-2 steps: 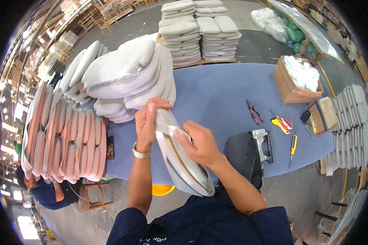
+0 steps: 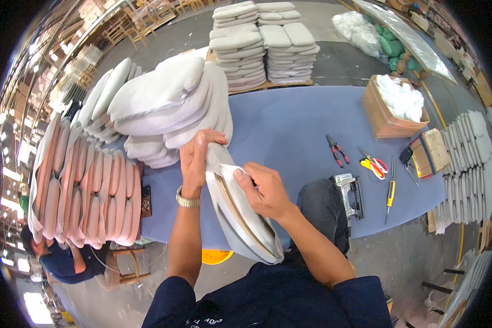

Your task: The person works at a table in a workshop, handling a white cushion cover. They use scissors to trim excess fabric and a staple gun to secure the cover onto a cushion insert. The person repeatedly adjusts the fabric and staples the edges to complete the assembly.

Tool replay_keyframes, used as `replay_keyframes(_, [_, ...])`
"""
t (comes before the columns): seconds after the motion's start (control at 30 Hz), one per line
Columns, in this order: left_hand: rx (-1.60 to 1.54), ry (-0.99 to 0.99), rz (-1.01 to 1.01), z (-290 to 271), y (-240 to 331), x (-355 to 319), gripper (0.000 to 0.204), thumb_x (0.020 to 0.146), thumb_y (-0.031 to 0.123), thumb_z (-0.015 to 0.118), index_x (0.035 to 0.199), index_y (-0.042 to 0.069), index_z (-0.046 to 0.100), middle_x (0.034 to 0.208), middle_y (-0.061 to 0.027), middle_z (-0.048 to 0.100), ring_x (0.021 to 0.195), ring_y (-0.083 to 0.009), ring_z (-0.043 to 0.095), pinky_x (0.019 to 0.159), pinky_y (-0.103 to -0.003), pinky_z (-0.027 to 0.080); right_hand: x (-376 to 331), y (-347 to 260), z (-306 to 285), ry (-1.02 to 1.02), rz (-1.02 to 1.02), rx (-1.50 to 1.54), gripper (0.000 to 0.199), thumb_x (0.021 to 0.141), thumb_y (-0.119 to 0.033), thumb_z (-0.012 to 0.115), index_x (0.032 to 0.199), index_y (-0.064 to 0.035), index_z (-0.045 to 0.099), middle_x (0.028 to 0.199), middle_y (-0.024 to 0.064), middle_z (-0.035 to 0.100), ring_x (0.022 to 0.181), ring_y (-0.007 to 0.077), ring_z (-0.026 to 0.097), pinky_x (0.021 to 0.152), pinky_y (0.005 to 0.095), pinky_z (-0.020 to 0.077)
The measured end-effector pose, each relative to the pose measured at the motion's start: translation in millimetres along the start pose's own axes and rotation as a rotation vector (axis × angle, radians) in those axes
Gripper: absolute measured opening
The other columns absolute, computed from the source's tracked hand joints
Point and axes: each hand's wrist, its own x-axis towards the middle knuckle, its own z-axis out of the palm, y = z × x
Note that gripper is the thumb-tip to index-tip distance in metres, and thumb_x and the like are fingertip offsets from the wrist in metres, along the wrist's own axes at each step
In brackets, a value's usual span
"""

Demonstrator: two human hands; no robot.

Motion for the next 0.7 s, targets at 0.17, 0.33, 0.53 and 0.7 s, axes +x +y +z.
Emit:
replay_keyframes(0.17, [-0.035, -0.038, -0.374, 70.8, -36.3, 58.4, 0.046, 0.103, 0.032, 0.059, 0.078, -0.002, 0.076, 0.066, 0.0006, 0.055, 0.066, -0.0081, 0.048, 0.06, -0.029, 0.038, 43.2, -24.4, -3.5, 0.155, -0.059, 0.396, 0.038, 0.111, -0.022, 0.048, 0.077, -0.0043, 0.055, 0.061, -0.0001, 0.054, 0.055, 0.0084, 0.051, 0.055, 0.0258, 0.0425])
replay_keyframes(0.33, [-0.194, -0.197, -0.441, 141.6, -86.6, 81.4, 0.038, 0.097, 0.025, 0.063, 0.074, -0.003, 0.077, 0.063, -0.0028, 0.064, 0.063, -0.0089, 0.053, 0.062, -0.03, 0.044, 29.1, 35.6, -73.7, 0.45, 0.052, -0.081, 0.028, 0.096, -0.024, 0.071, 0.108, -0.0018, 0.06, 0.095, 0.0086, 0.065, 0.084, 0.0173, 0.063, 0.074, 0.0329, 0.0519])
replay_keyframes(0.53, [-0.161, -0.323, -0.632, 208.9, -114.3, 98.6, 0.032, 0.089, 0.022, 0.065, 0.074, -0.003, 0.076, 0.063, -0.0073, 0.067, 0.052, -0.014, 0.057, 0.051, -0.03, 0.044, -11.6, 114.4, -52.3, 0.582, 0.334, -0.141, 0.061, 0.092, -0.028, 0.072, 0.144, -0.0032, 0.054, 0.126, 0.0229, 0.068, 0.114, 0.0378, 0.069, 0.093, 0.0437, 0.0537])
replay_keyframes(0.7, [-0.157, -0.37, -0.796, 265.3, -133.9, 113.4, 0.033, 0.086, 0.023, 0.064, 0.071, -0.004, 0.074, 0.062, -0.0075, 0.065, 0.052, -0.0152, 0.059, 0.049, -0.031, 0.044, -5.3, 134.4, -92.0, 0.635, 0.491, -0.235, 0.034, 0.1, -0.018, 0.057, 0.129, -0.0033, 0.065, 0.105, 0.0269, 0.071, 0.097, 0.0469, 0.068, 0.083, 0.0511, 0.0547])
